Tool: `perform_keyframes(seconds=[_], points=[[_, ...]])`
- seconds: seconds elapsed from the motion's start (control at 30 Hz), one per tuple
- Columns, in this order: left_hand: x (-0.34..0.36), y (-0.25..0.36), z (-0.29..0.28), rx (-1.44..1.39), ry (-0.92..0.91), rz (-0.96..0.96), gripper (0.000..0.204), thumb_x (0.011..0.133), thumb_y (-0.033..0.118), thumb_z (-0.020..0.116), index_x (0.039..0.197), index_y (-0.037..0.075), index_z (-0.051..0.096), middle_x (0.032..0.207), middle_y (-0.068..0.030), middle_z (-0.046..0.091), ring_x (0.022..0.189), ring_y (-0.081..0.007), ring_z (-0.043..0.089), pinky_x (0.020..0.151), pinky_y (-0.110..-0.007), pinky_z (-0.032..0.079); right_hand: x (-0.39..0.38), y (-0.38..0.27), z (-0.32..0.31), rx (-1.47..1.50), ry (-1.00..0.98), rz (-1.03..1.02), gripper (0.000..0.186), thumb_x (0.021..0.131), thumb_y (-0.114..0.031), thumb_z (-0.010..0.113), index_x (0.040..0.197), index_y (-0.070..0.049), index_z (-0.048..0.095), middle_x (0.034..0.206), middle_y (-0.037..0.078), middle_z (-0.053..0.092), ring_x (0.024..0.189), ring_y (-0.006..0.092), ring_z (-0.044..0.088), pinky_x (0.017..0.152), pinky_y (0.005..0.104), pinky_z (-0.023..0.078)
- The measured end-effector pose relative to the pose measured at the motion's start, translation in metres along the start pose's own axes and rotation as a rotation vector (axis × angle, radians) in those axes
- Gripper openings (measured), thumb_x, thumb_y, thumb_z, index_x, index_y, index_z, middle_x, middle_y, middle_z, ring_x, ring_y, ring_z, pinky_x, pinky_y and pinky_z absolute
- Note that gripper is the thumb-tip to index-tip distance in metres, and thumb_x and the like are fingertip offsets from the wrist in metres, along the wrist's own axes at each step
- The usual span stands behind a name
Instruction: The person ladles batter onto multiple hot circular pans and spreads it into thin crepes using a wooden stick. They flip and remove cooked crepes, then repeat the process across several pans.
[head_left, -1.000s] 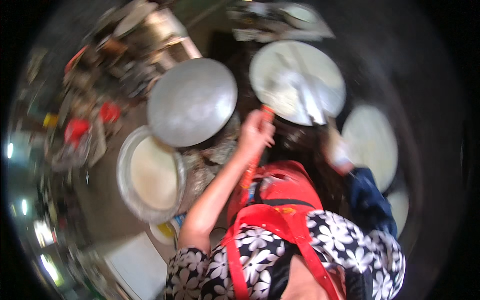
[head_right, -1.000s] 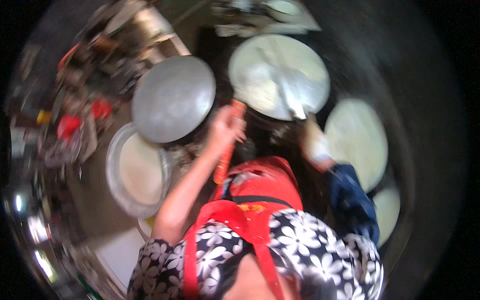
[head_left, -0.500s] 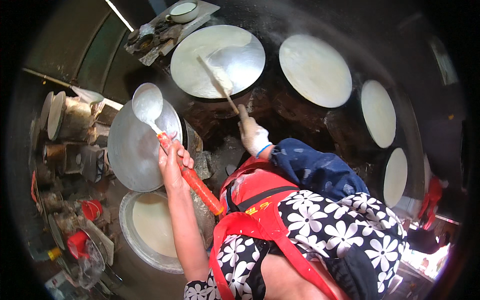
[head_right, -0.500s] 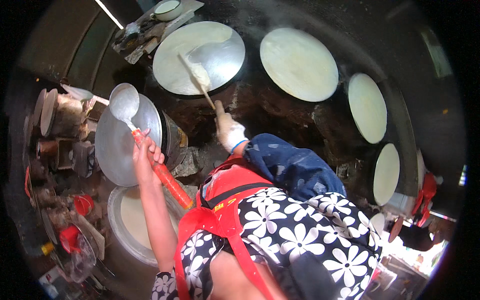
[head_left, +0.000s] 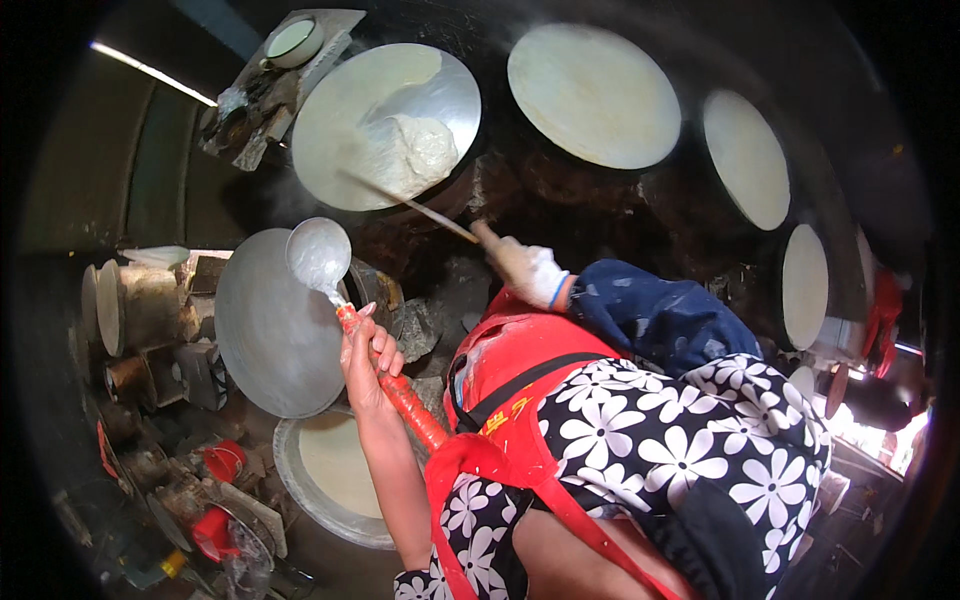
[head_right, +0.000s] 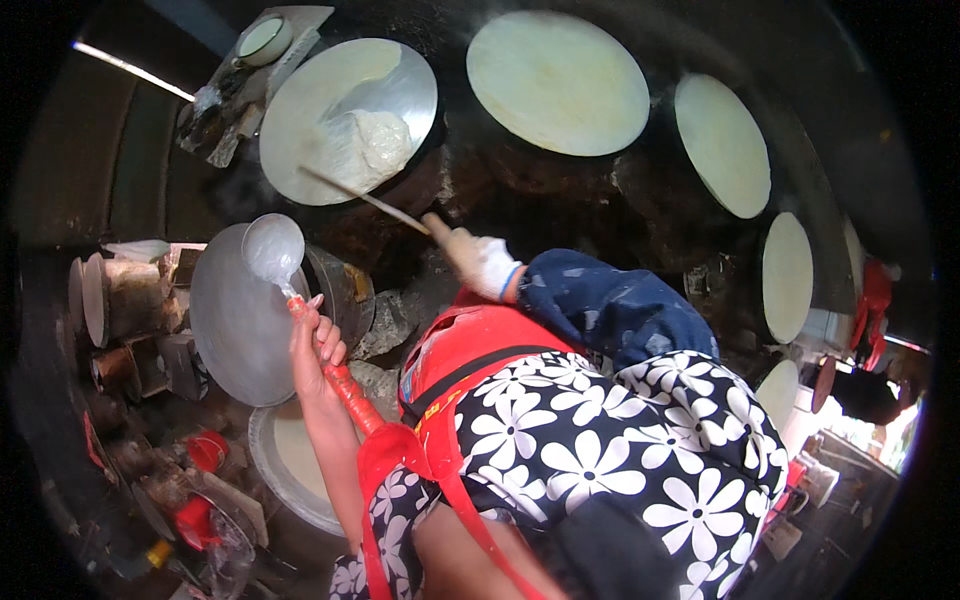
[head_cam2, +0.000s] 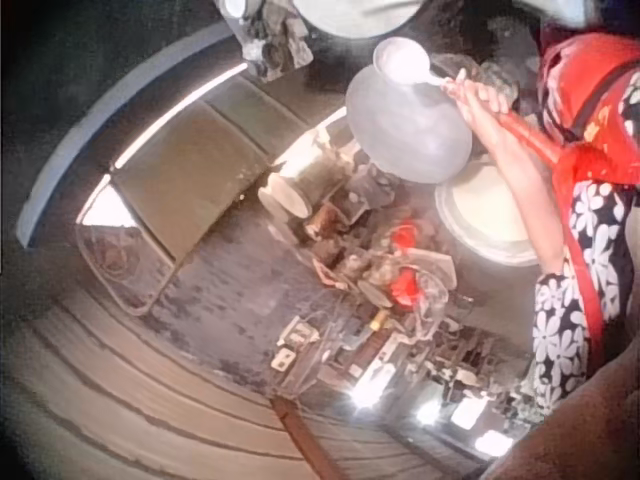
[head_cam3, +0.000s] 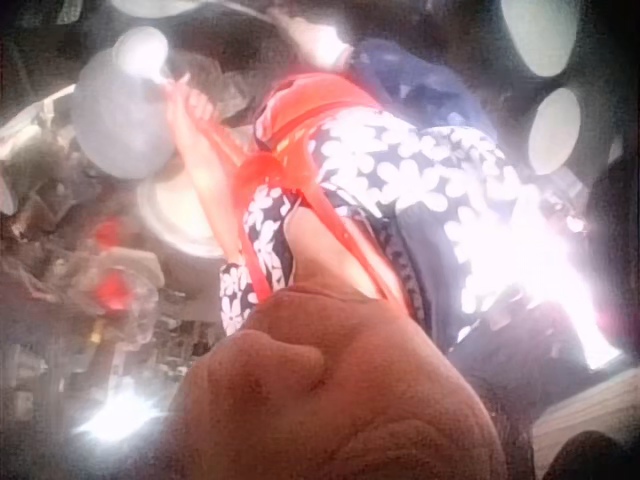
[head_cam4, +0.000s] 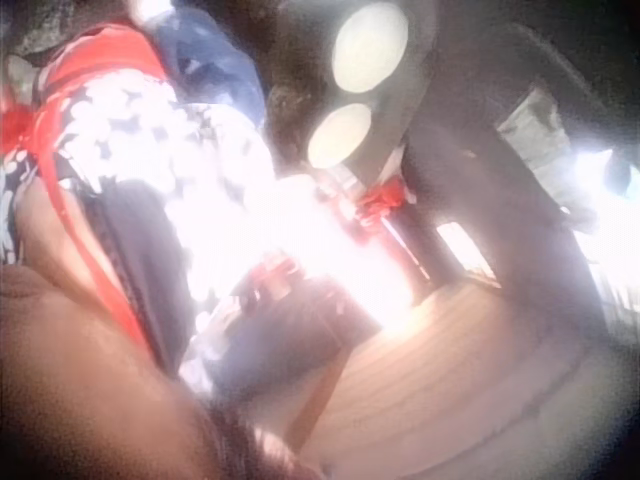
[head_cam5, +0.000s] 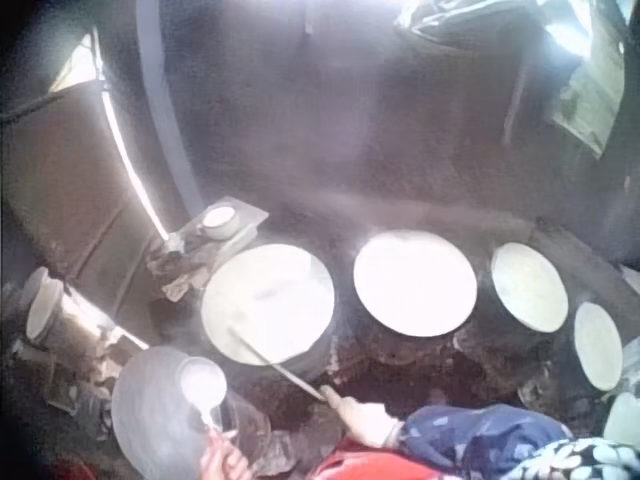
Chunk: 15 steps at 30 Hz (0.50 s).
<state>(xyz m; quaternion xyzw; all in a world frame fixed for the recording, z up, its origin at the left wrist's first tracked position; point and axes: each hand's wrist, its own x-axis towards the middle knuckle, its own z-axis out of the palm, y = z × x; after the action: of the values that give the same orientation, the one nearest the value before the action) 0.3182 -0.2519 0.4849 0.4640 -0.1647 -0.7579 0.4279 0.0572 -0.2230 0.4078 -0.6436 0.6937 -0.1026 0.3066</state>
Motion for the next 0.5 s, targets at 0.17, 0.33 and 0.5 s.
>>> perform_keyframes(seconds=[0.17,0.33,0.5], points=[[0.005,0.011,0.012,0.064,0.043,-0.005,0.028,0.092,0.015,0.053,0.115,0.001,0.049,0.064,0.0024,0.039,0.046,-0.0035,0.033,0.036,-0.018,0.029,0.014,0.034,-0.030,-0.005,0.224,0.051,0.053,0.091,-0.018,0.045,0.141,-0.014,0.026,0.090,0.023,0.058,0.075,0.0411,0.060,0.062,0.0457,0.048],[0.015,0.022,0.035,0.134,0.077,-0.007,0.029,0.093,0.017,0.053,0.115,-0.001,0.048,0.062,0.0039,0.035,0.046,-0.0020,0.030,0.036,-0.017,0.026,0.037,0.026,-0.040,0.161,0.257,-0.135,0.048,0.092,-0.018,0.045,0.137,-0.009,0.032,0.085,0.023,0.060,0.075,0.0395,0.060,0.062,0.0447,0.047],[0.022,0.025,0.047,0.133,0.107,-0.009,0.027,0.094,0.019,0.053,0.113,0.000,0.049,0.061,0.0041,0.034,0.045,-0.0023,0.030,0.036,-0.017,0.027,-0.016,0.045,-0.040,0.145,-0.053,-0.170,0.050,0.092,-0.022,0.045,0.139,-0.012,0.031,0.086,0.020,0.061,0.074,0.0379,0.061,0.062,0.0435,0.049]])
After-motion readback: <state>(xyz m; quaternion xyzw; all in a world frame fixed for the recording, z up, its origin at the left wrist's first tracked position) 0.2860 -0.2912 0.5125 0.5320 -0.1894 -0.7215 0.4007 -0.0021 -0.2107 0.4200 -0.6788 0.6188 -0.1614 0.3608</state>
